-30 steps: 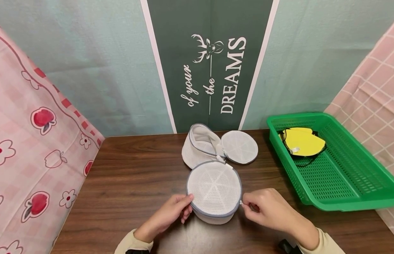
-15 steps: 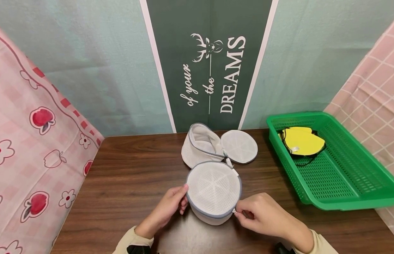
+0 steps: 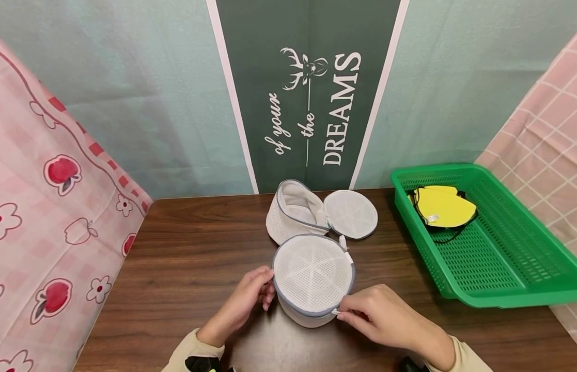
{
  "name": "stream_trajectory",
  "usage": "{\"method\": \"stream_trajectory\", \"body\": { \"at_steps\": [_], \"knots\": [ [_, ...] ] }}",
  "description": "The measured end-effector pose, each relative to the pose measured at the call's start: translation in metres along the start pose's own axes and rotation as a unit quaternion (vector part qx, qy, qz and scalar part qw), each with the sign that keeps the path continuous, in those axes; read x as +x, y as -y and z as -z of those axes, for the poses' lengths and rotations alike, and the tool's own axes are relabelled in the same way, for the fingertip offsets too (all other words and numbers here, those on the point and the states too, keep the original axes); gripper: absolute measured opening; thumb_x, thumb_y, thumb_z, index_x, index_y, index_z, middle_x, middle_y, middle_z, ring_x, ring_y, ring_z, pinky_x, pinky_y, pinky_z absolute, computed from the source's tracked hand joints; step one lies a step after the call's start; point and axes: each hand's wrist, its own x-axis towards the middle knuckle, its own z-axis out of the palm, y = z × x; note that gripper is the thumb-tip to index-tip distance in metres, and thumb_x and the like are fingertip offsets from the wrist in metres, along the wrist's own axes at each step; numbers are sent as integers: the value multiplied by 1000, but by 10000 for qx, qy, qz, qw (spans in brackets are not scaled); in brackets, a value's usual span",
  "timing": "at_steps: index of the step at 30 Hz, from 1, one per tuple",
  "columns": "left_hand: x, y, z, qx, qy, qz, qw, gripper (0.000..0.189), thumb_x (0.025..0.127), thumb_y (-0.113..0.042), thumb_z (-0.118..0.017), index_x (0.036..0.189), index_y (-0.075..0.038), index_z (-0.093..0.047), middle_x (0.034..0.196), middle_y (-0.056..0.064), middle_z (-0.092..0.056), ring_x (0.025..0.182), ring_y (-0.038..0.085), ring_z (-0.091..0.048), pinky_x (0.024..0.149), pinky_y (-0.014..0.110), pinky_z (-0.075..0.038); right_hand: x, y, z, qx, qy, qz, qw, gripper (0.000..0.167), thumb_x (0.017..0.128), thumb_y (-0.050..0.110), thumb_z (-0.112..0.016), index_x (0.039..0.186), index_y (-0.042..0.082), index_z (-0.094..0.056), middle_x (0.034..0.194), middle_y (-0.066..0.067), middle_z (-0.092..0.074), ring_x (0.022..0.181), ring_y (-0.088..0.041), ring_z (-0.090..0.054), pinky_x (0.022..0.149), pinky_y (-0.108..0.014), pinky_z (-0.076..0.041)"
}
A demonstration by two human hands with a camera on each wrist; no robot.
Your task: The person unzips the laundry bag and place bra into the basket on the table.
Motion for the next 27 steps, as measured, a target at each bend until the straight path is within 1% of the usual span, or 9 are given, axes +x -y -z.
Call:
{"method": "stream_trajectory", "body": {
  "at_steps": [2,4,6,9,14,18,22,24,27],
  "knots": [
    [0,0,1,58,15,-33,10000,26,105,-15,-46,83,0,-44,75,1,-49,59,7,-46,54,20,-42,0,0,0,-1,5,42,10000,23,92,17,-75,85,33,-60,73,26,-48,66,15,-40,60,-4,-36],
    [1,1,2,123,44,-28,9999,26,106,-15,-47,85,0,-46,76,1,-49,60,8,-47,54,20,-43,1,0,-1,6,-13,98,10000,23,92,16,-76,86,32,-61,73,26,-48,67,15,-41,61,-4,-37],
    [1,3,3,189,64,18,9998,26,108,-17,-48,86,-3,-48,77,0,-49,61,7,-47,54,20,-43,2,0,-2,38,-33,138,9999,23,91,16,-77,86,32,-61,73,26,-49,68,15,-41,61,-4,-38],
    [2,5,3,202,70,133,9997,29,110,-22,-45,85,-8,-50,75,0,-50,60,7,-47,54,19,-43,2,0,-4,71,-81,183,9998,22,90,16,-78,86,31,-63,74,26,-51,68,16,-42,62,-4,-39],
    [0,5,2,114,141,293,9994,35,111,-29,-40,83,-11,-51,72,-2,-50,59,7,-47,53,19,-43,4,1,-9,64,-181,289,9994,19,89,18,-79,85,30,-65,75,26,-52,69,16,-43,63,-3,-38],
    [-4,5,1,235,443,293,9983,36,111,-29,-39,84,-10,-52,72,-1,-51,60,7,-48,53,18,-43,5,2,-11,51,-274,253,9993,21,87,17,-80,85,31,-64,75,26,-52,68,16,-42,62,-3,-37],
    [-8,7,-1,589,880,234,9941,32,109,-23,-46,84,-5,-53,71,0,-52,59,7,-49,53,18,-43,6,2,-12,43,-332,203,9992,22,86,16,-81,84,30,-65,75,27,-52,67,16,-43,61,-3,-37],
    [-9,8,-1,744,1116,181,9908,35,107,-22,-50,82,1,-54,70,-1,-52,58,6,-50,53,18,-43,6,2,-12,44,-347,213,9992,22,86,16,-81,83,30,-65,74,27,-53,68,17,-43,61,-3,-38],
    [-10,12,-3,797,1496,147,9854,50,107,-27,-52,81,16,-52,68,-2,-52,57,4,-50,52,17,-44,8,2,-14,12,-367,275,9989,21,86,17,-81,83,30,-65,74,26,-53,67,16,-42,61,-3,-36]
  ]
}}
